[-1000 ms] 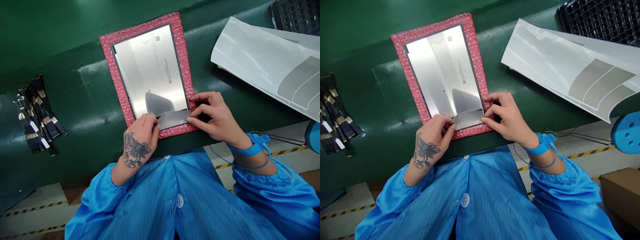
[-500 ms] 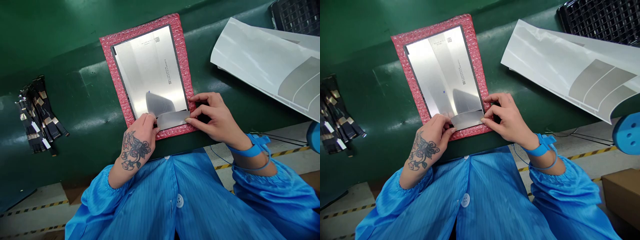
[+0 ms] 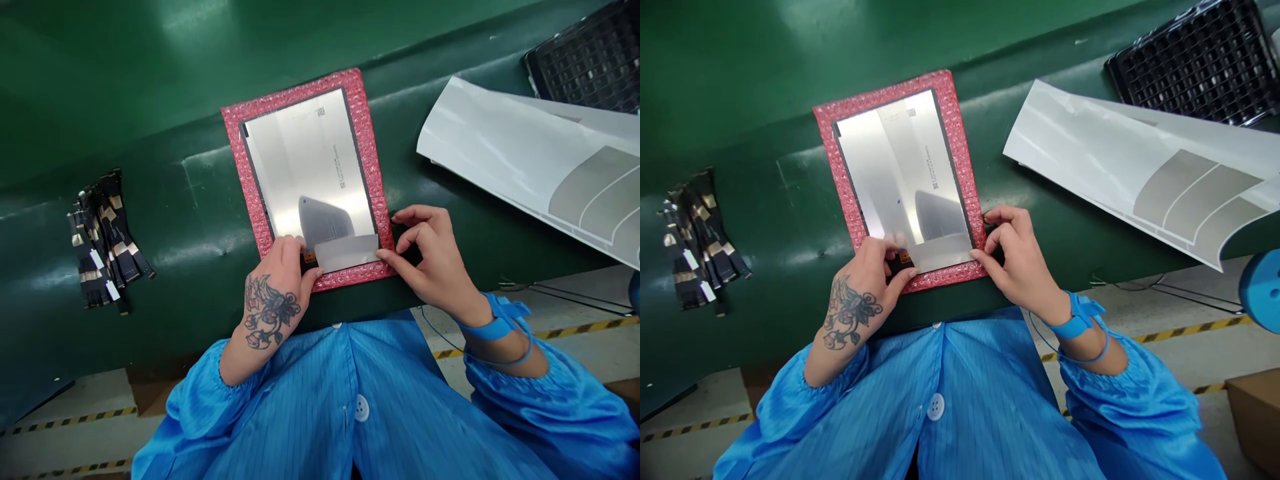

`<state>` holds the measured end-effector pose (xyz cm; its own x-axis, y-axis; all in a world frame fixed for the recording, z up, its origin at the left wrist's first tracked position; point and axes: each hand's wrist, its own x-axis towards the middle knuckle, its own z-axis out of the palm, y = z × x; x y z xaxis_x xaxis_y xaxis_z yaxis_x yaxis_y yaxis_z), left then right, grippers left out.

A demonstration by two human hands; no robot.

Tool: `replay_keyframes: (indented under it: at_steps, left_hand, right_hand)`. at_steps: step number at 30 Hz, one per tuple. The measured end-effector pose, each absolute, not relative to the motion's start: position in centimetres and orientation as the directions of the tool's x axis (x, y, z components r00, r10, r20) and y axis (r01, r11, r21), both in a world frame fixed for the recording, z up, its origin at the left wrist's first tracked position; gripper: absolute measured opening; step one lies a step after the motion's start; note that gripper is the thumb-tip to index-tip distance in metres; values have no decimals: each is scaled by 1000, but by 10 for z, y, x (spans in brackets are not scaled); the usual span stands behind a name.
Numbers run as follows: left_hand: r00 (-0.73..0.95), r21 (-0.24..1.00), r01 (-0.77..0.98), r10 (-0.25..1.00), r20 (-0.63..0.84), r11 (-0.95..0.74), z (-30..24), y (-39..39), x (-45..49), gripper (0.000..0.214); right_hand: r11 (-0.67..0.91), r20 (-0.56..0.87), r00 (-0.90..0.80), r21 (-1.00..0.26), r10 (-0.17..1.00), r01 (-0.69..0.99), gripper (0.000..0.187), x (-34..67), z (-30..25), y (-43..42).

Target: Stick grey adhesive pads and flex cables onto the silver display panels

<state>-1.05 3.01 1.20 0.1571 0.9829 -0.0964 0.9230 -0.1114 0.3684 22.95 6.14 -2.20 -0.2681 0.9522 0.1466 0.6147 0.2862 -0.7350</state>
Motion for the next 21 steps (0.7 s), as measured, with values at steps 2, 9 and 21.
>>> replay_keyframes:
  at_steps: [2,9,21]
  left_hand:
    - [183,446,881,983,-10,-160,10,25,-15,17]
    - [332,386,782,851,406,-490,-5,-2,-17,27]
    - [549,187,792,812,199,-582,-27,-1,-2,48]
  right_hand:
    - [267,223,-147,-772,964,576,14,233,-23,58]
    - [520,425,-308,-611,851,597,32,221,-20,27]
    - [664,244,-617,-290,748,689,71,186,-37,18]
